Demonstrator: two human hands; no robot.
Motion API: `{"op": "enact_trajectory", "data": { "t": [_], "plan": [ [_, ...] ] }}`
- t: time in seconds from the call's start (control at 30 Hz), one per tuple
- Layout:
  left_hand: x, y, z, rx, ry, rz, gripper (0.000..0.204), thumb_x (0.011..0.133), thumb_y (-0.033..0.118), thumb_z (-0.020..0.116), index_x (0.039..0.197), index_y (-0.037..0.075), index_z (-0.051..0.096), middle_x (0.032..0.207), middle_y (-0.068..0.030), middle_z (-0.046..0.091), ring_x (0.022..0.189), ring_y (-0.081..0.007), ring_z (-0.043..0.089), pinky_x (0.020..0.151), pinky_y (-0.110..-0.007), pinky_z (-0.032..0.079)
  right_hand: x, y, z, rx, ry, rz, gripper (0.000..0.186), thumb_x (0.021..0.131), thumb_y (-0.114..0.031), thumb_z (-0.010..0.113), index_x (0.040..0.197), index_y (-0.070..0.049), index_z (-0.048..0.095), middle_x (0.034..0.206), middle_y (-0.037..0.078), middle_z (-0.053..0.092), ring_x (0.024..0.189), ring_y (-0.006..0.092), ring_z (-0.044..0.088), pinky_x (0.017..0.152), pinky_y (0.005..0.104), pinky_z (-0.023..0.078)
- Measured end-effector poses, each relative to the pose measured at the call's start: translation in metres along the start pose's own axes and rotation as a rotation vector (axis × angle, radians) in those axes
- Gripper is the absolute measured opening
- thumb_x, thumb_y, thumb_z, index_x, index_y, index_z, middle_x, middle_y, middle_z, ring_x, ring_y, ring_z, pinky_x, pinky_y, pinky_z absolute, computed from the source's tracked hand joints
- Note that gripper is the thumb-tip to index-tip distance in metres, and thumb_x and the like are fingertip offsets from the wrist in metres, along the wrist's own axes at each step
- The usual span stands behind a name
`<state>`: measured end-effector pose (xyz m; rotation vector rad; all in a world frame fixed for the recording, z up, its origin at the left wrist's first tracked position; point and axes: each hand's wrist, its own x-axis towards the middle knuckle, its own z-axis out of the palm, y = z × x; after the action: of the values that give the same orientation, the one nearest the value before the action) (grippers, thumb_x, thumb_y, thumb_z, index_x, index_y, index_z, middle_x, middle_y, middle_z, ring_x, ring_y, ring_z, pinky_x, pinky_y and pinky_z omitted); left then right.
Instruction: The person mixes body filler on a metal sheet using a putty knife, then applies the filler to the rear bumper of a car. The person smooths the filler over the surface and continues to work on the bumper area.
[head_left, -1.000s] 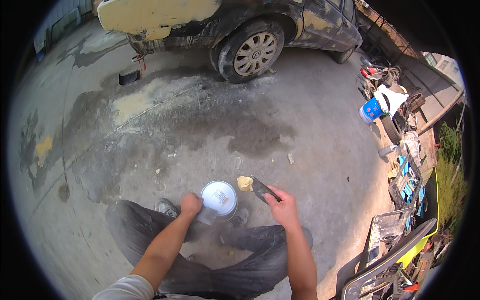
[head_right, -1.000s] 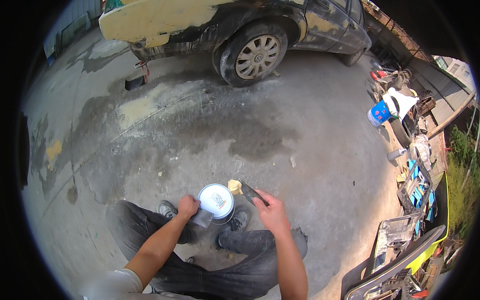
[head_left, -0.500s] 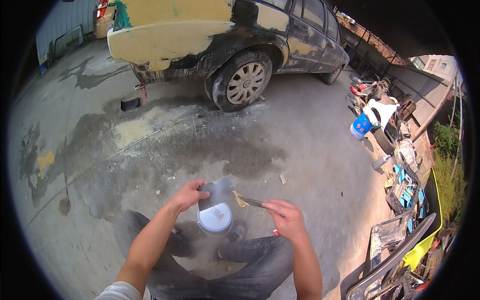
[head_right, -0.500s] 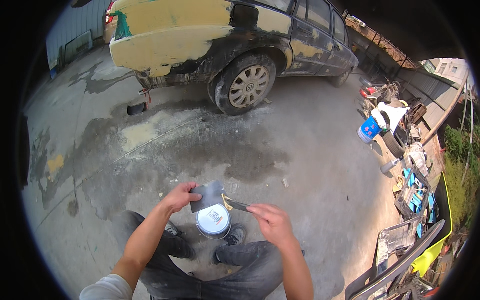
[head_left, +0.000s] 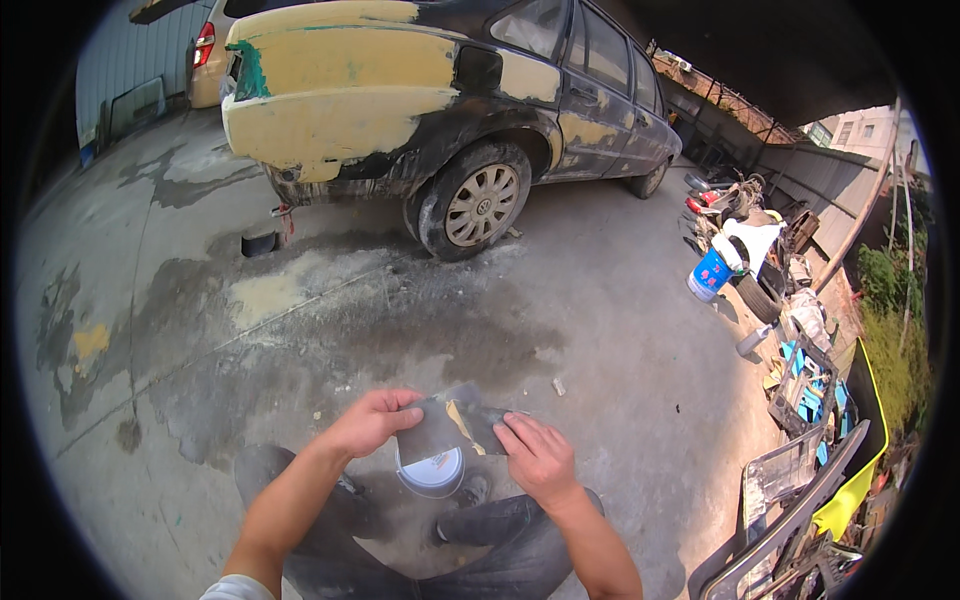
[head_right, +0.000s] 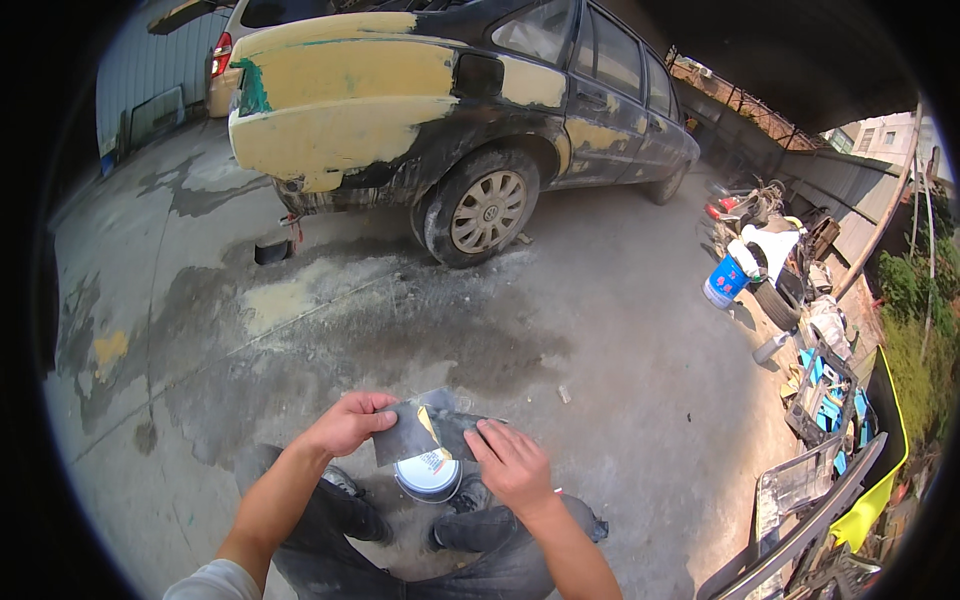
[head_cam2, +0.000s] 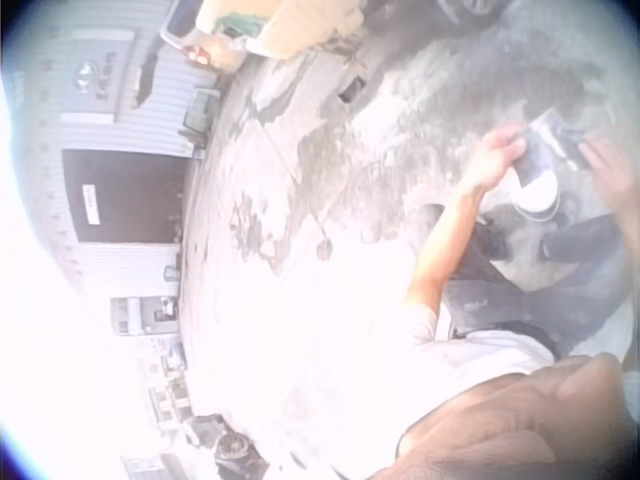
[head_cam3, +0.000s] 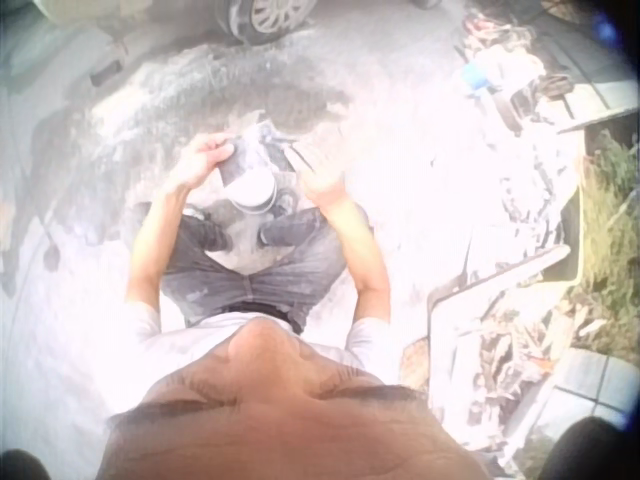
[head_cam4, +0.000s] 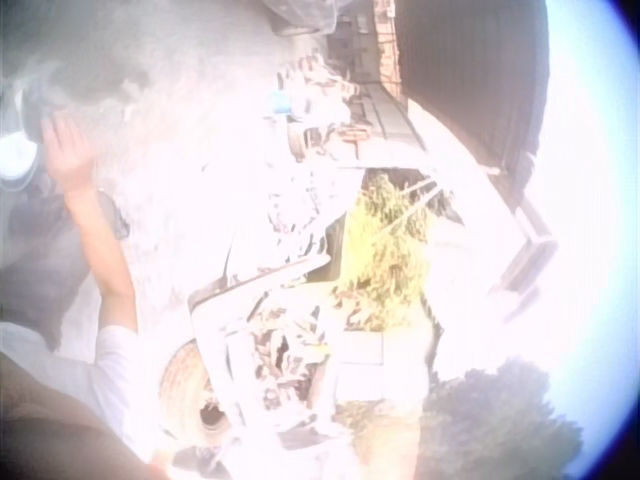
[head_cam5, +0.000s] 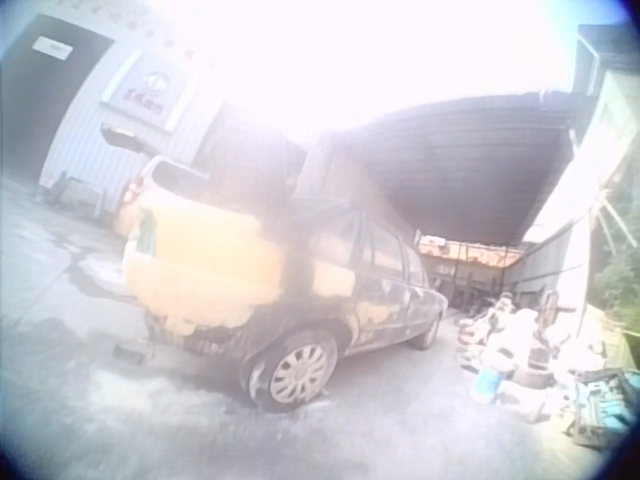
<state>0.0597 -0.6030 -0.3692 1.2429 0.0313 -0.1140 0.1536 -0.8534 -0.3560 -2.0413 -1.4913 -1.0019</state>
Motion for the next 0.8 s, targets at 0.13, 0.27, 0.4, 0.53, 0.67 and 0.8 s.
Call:
{"op": "enact_trajectory", "data": {
  "t": [0.13,0.27,0.4,0.53,0.67,0.8],
  "plan": [
    [-0.003,-0.010,0.001,0.119,0.076,0.104,0.027,0.095,0.010,0.048,0.118,-0.002,0.056,0.102,-0.0042,0.064,0.092,-0.0108,0.058,0.085,-0.027,0.045,0.001,-0.012,0.018,-0.074,-0.004,0.057,0.035,0.071,-0.001,0.061,0.104,-0.010,0.066,0.097,0.008,0.066,0.087,0.0216,0.066,0.071,0.0296,0.054],
    [-0.006,-0.016,0.000,0.096,0.112,0.185,0.027,0.095,0.009,0.049,0.119,-0.003,0.055,0.102,-0.0036,0.064,0.089,-0.0093,0.058,0.081,-0.026,0.047,0.006,-0.021,0.033,-0.078,0.006,0.125,0.036,0.069,0.000,0.061,0.104,-0.007,0.065,0.096,0.009,0.066,0.086,0.0212,0.066,0.070,0.0286,0.054],
    [-0.010,-0.022,-0.006,0.065,0.146,0.199,0.027,0.094,0.009,0.050,0.119,-0.003,0.055,0.101,-0.0031,0.064,0.089,-0.0088,0.058,0.081,-0.025,0.047,0.012,-0.026,0.043,-0.096,-0.028,0.135,0.036,0.069,0.001,0.061,0.104,-0.004,0.064,0.096,0.009,0.066,0.085,0.0211,0.065,0.070,0.0283,0.054],
    [-0.010,-0.028,-0.014,0.011,0.146,0.211,0.027,0.094,0.008,0.052,0.119,-0.003,0.056,0.102,-0.0029,0.064,0.090,-0.0089,0.058,0.081,-0.025,0.047,0.015,-0.028,0.049,-0.103,-0.036,0.145,0.037,0.068,0.002,0.061,0.104,-0.003,0.064,0.095,0.010,0.065,0.082,0.0224,0.065,0.069,0.0293,0.054],
    [-0.012,-0.032,-0.017,-0.007,0.152,0.224,0.028,0.093,0.008,0.053,0.118,-0.003,0.056,0.103,-0.0028,0.064,0.090,-0.0091,0.058,0.082,-0.025,0.047,0.015,-0.028,0.052,-0.108,-0.027,0.174,0.037,0.068,0.004,0.059,0.104,-0.001,0.063,0.093,0.011,0.065,0.079,0.0236,0.065,0.066,0.0308,0.054],
    [-0.014,-0.033,-0.018,-0.021,0.162,0.200,0.028,0.092,0.007,0.054,0.118,-0.003,0.056,0.103,-0.0036,0.064,0.091,-0.0094,0.059,0.083,-0.025,0.047,0.011,-0.027,0.053,-0.124,-0.026,0.192,0.037,0.069,0.003,0.060,0.105,-0.002,0.063,0.094,0.011,0.065,0.079,0.0235,0.065,0.066,0.0309,0.054]
  ]
}}
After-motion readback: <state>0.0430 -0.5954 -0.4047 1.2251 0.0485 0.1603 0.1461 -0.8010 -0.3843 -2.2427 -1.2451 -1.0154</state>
